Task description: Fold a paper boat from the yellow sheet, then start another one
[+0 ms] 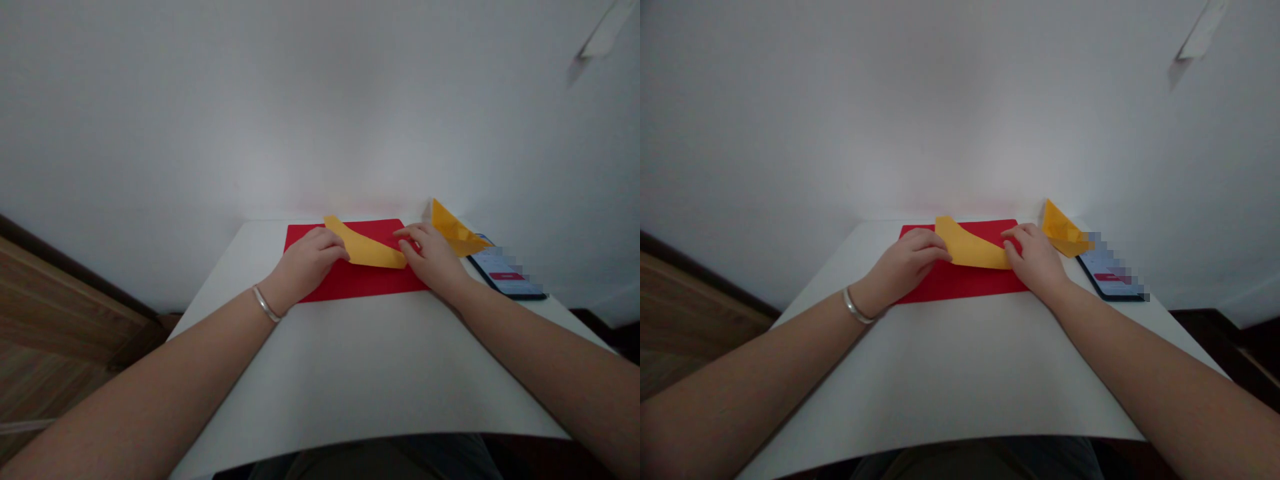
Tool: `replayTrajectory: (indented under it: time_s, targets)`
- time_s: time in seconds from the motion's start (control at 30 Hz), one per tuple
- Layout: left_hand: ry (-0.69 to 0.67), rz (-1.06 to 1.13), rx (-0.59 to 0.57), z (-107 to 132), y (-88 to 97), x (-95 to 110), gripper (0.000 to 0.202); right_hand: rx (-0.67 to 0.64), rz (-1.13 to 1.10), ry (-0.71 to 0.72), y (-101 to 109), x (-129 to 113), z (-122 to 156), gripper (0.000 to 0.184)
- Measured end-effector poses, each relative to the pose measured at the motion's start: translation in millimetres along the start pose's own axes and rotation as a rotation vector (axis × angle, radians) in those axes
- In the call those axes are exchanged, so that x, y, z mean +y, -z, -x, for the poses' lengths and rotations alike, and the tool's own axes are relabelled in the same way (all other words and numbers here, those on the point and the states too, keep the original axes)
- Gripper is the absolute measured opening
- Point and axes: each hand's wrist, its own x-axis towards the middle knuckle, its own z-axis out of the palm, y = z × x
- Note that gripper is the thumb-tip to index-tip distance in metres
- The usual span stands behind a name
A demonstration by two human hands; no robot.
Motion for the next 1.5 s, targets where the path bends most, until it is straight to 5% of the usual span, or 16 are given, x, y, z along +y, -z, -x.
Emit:
replayTrajectory:
  time_s: [0.13,0.47,0.63,0.97,1.27,1.4,1.5]
  targets:
    - [0.257,0.148,0.193,-2,-3.8,-6,0.024,-0.005,-0.100,-0.008,-6,9,0,0.029]
    - [0.703,0.895,0.093,-3,-11.2,-9,0.008,-0.111,-0.113,0.031,-8,-2,5,0.045]
    - [0.733,0.967,0.088,-5,-15.5,-9,0.011,-0.112,-0.149,0.065,-10,-1,4,0.044]
    - [0.686,0.687,0.061,-6,-12.6,0,0.015,-0.230,-0.360,-0.031,-8,-11,3,0.041]
    - [0.775,0.914,0.049,-6,-15.2,0,0.047,-0.277,-0.478,-0.042,-13,-14,5,0.038]
    - [0.717,0.908,-0.028,-7,-11.2,3,0.061,-0.156,-0.492,-0.100,-16,-8,3,0.030]
    - [0.637,0.682,-0.048,-7,-9.4,2,0.056,-0.068,-0.468,-0.172,-16,-2,1,0.021]
